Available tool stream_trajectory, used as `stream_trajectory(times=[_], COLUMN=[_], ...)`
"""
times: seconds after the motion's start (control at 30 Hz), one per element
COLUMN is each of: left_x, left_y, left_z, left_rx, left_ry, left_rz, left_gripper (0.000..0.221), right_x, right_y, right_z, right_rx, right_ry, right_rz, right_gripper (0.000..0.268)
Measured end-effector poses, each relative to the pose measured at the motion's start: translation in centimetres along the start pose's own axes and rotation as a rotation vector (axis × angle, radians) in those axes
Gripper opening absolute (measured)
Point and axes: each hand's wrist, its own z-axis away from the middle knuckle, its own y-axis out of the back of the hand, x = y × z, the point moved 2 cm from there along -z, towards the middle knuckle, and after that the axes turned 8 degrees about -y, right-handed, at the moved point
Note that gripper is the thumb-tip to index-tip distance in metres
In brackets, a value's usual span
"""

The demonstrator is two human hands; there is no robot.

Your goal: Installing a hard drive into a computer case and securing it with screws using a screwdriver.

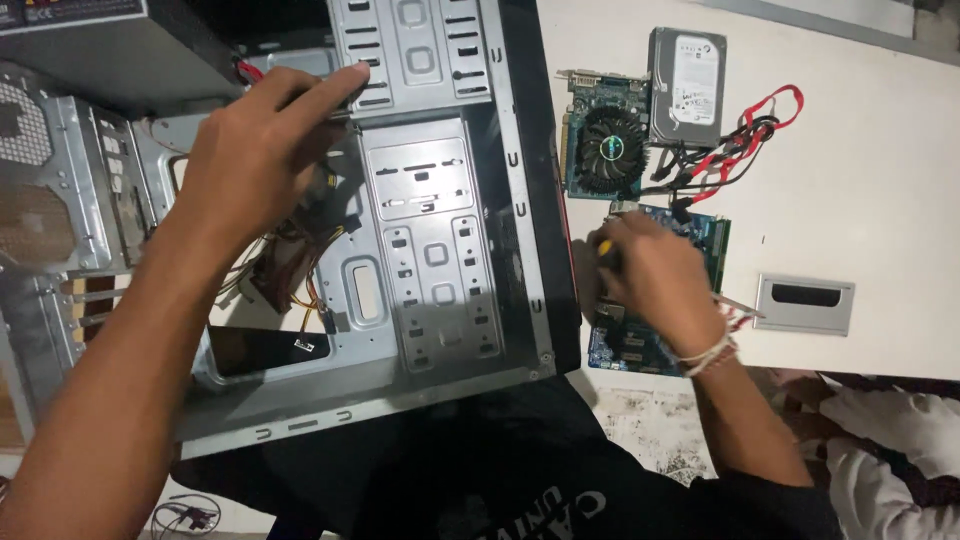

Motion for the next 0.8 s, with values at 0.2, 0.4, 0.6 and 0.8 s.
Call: stream_trajectory(times=[0.2,0.4,0.6,0.8], left_x=[0.1,0.0,-0.1,-0.6], left_y=[0.0,0.0,0.5,0.7], left_z=[-0.2,-0.1,0.3,0.8], left_rx=[-0.036,-0.029,0.010,0.054], left_ry=[0.029,0.014,0.016,-0.006], left_rz=[-0.011,-0.096,-0.153,-0.207], left_gripper=[0.071,0.066,0.066,0.069], right_x=[0.8,0.4,0.5,0.2], right_y=[-5.2,-6.1,-7.6,-4.3], right_z=[-0.4,-0.7,-0.7,0.0], right_rx=[-0.024,-0.041,0.019,0.000], right_ry=[0.075,0.084,0.116,0.106], right_rz=[0.104,0.092,0.148,0.047], right_gripper=[0.019,0.020,0.008,0.015])
